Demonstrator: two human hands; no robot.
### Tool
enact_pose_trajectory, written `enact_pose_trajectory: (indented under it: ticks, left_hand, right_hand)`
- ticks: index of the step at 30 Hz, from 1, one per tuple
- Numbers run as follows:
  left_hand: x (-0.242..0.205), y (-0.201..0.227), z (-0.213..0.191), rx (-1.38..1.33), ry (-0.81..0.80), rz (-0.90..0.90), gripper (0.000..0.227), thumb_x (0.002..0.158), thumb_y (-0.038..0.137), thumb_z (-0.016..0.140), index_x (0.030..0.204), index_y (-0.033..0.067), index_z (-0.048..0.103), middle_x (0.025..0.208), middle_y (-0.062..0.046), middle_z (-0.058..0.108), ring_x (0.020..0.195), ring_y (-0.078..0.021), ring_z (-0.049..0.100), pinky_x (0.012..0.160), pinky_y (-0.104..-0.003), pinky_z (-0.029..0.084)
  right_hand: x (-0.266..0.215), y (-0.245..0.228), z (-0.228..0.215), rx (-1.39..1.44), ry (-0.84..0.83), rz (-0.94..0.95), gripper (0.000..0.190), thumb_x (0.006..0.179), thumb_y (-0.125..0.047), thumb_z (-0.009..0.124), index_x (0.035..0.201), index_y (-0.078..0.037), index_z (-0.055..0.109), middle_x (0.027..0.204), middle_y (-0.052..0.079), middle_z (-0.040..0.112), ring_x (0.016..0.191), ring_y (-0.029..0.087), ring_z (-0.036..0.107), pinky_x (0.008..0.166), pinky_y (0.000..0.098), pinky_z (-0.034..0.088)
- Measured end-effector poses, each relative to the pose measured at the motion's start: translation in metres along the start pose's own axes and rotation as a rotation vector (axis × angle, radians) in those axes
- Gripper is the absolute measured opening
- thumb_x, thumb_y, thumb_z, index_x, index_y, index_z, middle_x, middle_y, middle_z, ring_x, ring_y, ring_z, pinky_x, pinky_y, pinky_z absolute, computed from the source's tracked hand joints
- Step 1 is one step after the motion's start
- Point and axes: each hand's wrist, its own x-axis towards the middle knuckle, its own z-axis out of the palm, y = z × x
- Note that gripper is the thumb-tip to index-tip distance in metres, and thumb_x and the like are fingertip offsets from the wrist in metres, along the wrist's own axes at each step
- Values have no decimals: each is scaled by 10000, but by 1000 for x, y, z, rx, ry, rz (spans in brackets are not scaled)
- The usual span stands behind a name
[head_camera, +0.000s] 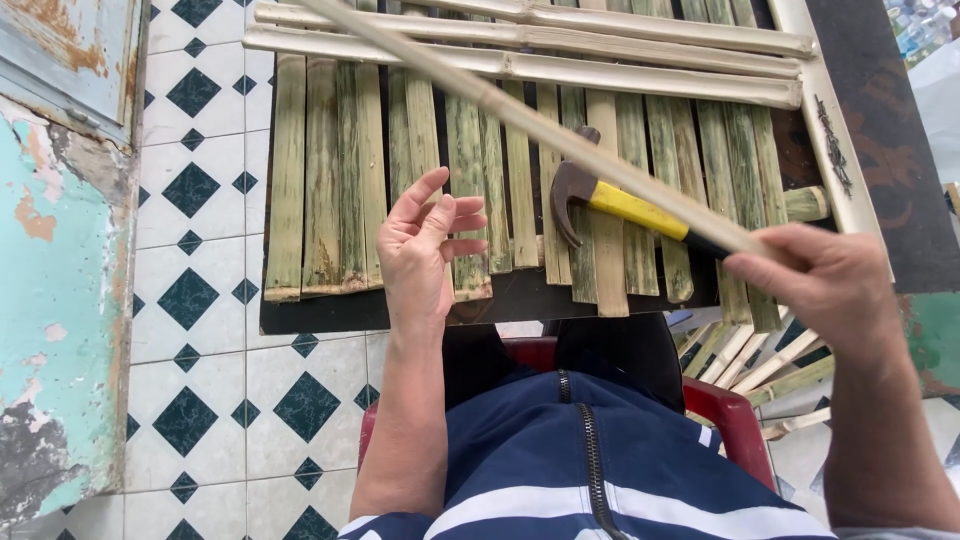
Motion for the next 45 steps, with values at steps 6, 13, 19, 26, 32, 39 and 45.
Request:
enact_pose_trajectory:
  ticks: [6, 13, 19, 26, 32, 39, 45]
  left_hand:
    - [4, -11, -2, 438, -80, 42, 256, 811, 39, 589, 1066, 61, 597, 799, -63, 660, 652, -117, 618, 517, -184, 564]
    - [9, -55, -12, 1190, -338, 352, 317, 692, 181, 717, 994, 128, 636, 872, -41, 602, 833, -171, 496, 755, -309, 444]
    - [6, -65, -8, 1357, -345, 580, 122, 692, 206, 708, 791, 138, 685, 772, 16, 598, 795, -208, 471, 649, -370, 353]
    - [9, -74, -13, 1331, -295, 701, 49, 717, 231, 687, 708, 195, 655, 705, 64, 531, 748, -129, 473, 645, -292, 318]
    - [5, -67, -2, 1344, -213, 791, 70, 691, 226, 715, 674, 182, 663, 690, 44, 568, 680, -155, 485, 586, -318, 292]
    - [4, -63, -1, 1325, -195, 810, 73, 700, 206, 689, 649, 169, 651, 665, 42, 543, 656, -162, 467, 580, -326, 280]
    - [5, -66, -7, 1309, -195, 770, 94, 714, 220, 670, 634, 183, 638, 663, 53, 533, 666, -155, 464, 604, -323, 280]
  right_hand:
    - [33, 32, -18, -116, 4, -15, 121, 835, -48, 662, 838, 66, 623, 542, 83, 516, 381, 114, 402, 301, 188, 345]
    - [68, 65, -16, -25, -82, 10, 149, 792, -109, 664, 820, 32, 625, 530, 40, 482, 406, 87, 359, 308, 167, 287]
    - [88, 85, -11, 19, -72, 134, 140, 759, -138, 707, 789, -11, 658, 535, 18, 482, 455, 87, 355, 375, 186, 269]
    - [106, 129, -6, -421, 63, 67, 214, 862, -346, 653, 834, -141, 704, 698, 50, 629, 610, 204, 539, 586, 320, 410]
    - [143, 148, 1, -780, 270, -181, 164, 864, -269, 648, 976, -151, 670, 935, 41, 630, 801, 242, 553, 570, 371, 429]
    - [167, 157, 11, -1228, 269, -410, 151, 860, -330, 650, 859, -181, 629, 873, -34, 633, 839, 204, 569, 764, 402, 401]
    - [148, 143, 4, -1007, 224, -467, 95, 914, -213, 572, 917, -132, 620, 996, 28, 680, 935, 188, 647, 811, 360, 453]
